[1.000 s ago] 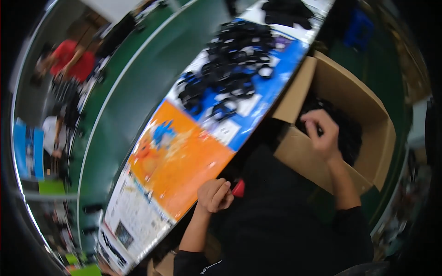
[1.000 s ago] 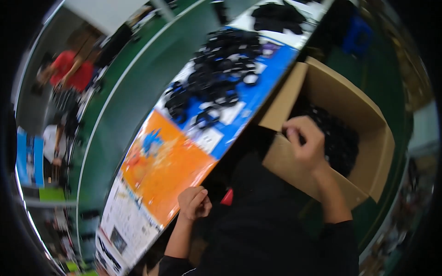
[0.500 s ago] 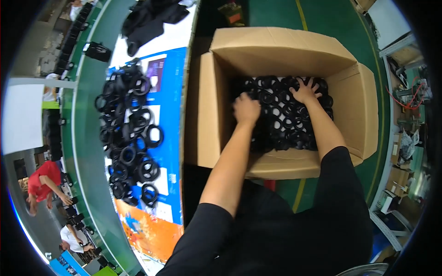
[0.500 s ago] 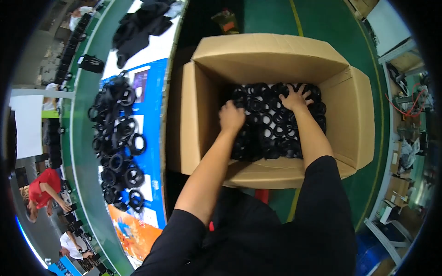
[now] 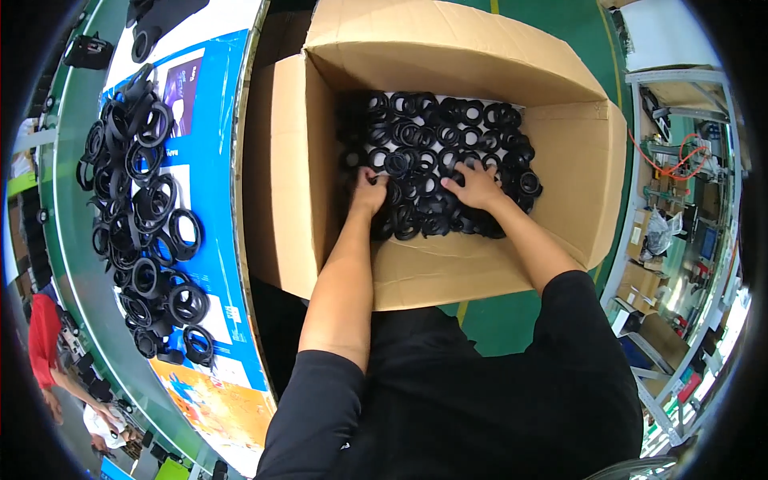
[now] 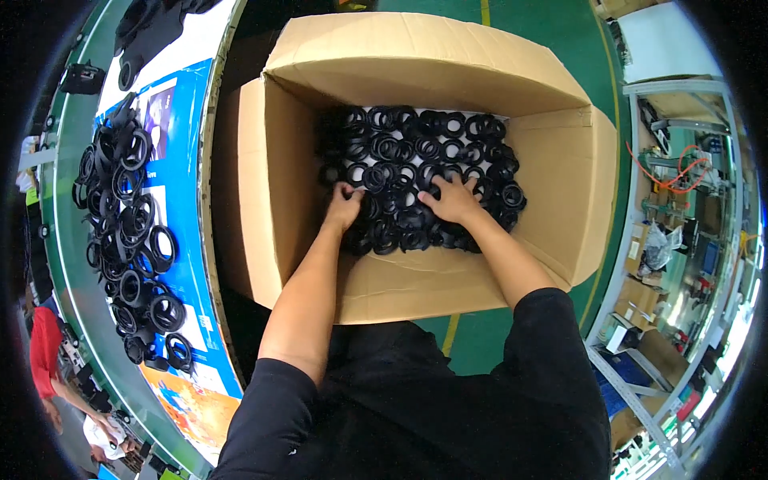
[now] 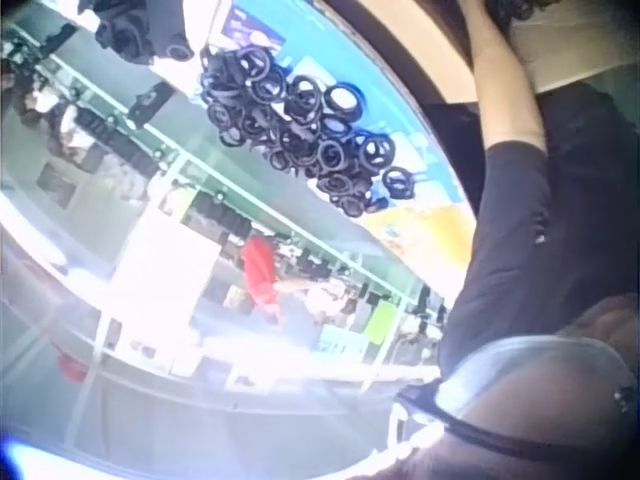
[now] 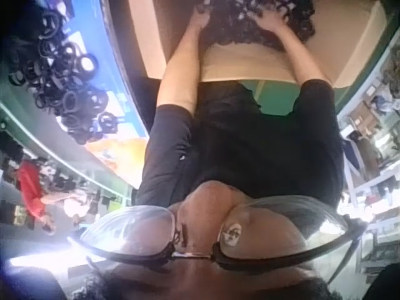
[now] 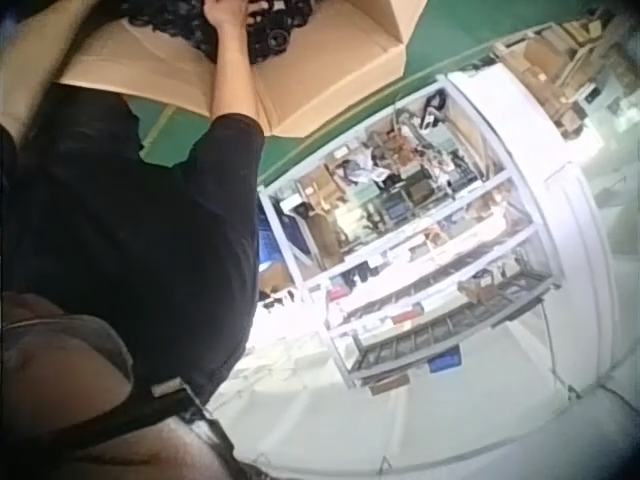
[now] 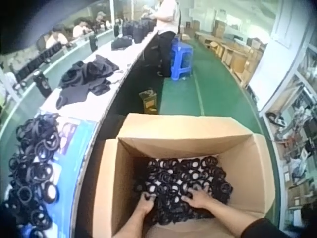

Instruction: The person assembles electronic components and rubber rings into a black plastic casing by hand, taking the components from a cardboard box with foam packaging.

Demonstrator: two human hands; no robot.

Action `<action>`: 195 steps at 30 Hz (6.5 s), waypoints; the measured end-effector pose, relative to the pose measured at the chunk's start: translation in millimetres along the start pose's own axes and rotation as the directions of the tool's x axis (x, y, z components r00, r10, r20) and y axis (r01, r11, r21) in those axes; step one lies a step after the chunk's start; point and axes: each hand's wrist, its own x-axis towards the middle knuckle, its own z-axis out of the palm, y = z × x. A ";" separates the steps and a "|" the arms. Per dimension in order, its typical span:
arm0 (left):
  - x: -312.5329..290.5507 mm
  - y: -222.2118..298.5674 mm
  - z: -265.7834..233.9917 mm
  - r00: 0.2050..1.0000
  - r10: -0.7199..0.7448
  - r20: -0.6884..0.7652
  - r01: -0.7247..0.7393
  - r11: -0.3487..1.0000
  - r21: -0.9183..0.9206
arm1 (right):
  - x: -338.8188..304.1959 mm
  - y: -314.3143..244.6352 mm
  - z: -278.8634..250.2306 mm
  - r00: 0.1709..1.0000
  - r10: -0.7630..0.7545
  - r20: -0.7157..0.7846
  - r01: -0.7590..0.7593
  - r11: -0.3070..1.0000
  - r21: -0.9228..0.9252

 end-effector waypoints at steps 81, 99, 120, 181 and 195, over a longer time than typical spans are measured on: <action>-163.5 232.8 -6.1 0.847 0.499 -0.184 -0.523 0.845 -0.111 | -100.2 -101.4 -72.1 0.979 0.066 -0.192 0.203 -0.368 0.907; -275.0 296.0 -138.9 0.492 0.737 -0.463 -0.843 0.536 -0.044 | -208.7 -219.2 -157.9 0.775 -0.153 -0.613 0.491 -0.463 0.738; -440.7 72.0 -453.3 0.259 0.210 -0.943 -0.880 0.453 -0.141 | -371.6 -581.7 -25.2 0.399 -0.816 -0.417 0.505 -0.184 0.843; -506.1 -53.7 -451.6 0.575 0.480 -0.662 -0.025 0.820 0.573 | -304.5 -599.1 -107.3 0.233 -0.972 -0.015 0.862 0.213 -0.459; -498.8 -141.6 -403.8 0.105 0.610 -0.786 -0.142 0.791 0.595 | -291.9 -696.1 -37.1 -0.164 -0.979 0.121 0.864 -0.202 -0.461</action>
